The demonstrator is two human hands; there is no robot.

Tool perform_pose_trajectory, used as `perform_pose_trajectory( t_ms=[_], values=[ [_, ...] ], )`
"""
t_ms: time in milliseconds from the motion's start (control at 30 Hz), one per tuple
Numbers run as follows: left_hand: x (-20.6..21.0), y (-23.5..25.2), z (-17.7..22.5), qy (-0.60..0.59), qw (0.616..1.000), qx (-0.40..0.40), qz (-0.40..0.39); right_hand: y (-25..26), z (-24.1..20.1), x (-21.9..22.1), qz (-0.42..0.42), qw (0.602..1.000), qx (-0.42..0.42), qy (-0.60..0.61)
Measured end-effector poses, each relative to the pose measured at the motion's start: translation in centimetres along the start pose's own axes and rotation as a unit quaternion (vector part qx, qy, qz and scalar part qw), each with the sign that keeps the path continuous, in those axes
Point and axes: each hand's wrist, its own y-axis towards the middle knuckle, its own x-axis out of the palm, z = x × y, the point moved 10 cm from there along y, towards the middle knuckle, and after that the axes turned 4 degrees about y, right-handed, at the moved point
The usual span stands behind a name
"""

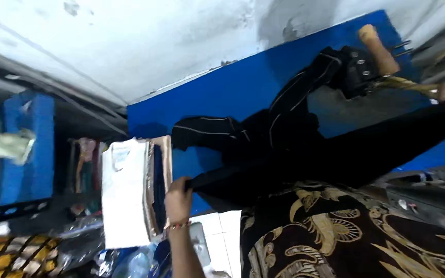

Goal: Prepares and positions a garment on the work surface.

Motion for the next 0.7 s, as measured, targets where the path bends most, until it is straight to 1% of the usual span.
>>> perform_pose_trajectory(
  t_ms=[33,100,133,267,367,500,700],
  values=[
    [0.1,-0.3,-0.6,-0.024,1.000,-0.002,0.004,-0.3,-0.9,0.3,-0.024,1.000,-0.011,-0.003],
    [-0.1,-0.5,-1.1,-0.063,0.998,0.006,0.014,-0.2,-1.4,0.6,-0.108,0.990,-0.088,-0.006],
    [-0.1,-0.5,-1.3,-0.068,0.998,0.011,0.012,-0.1,-1.1,0.4,-0.105,0.990,-0.095,-0.004],
    [0.2,-0.2,-1.9,-0.055,0.998,0.004,-0.012,0.2,-0.2,0.1,-0.067,0.997,-0.030,-0.001],
    [0.7,-0.2,-2.8,-0.056,0.998,-0.029,-0.018,0.6,0.6,0.0,-0.079,0.996,-0.030,0.005],
    [1.8,-0.8,-4.2,-0.051,0.991,-0.115,-0.044,0.5,1.7,0.0,-0.107,0.994,-0.037,0.012],
    [2.7,-1.9,-7.0,-0.053,0.982,-0.172,-0.055,0.2,4.0,-0.6,-0.137,0.991,-0.002,0.008]
  ],
)
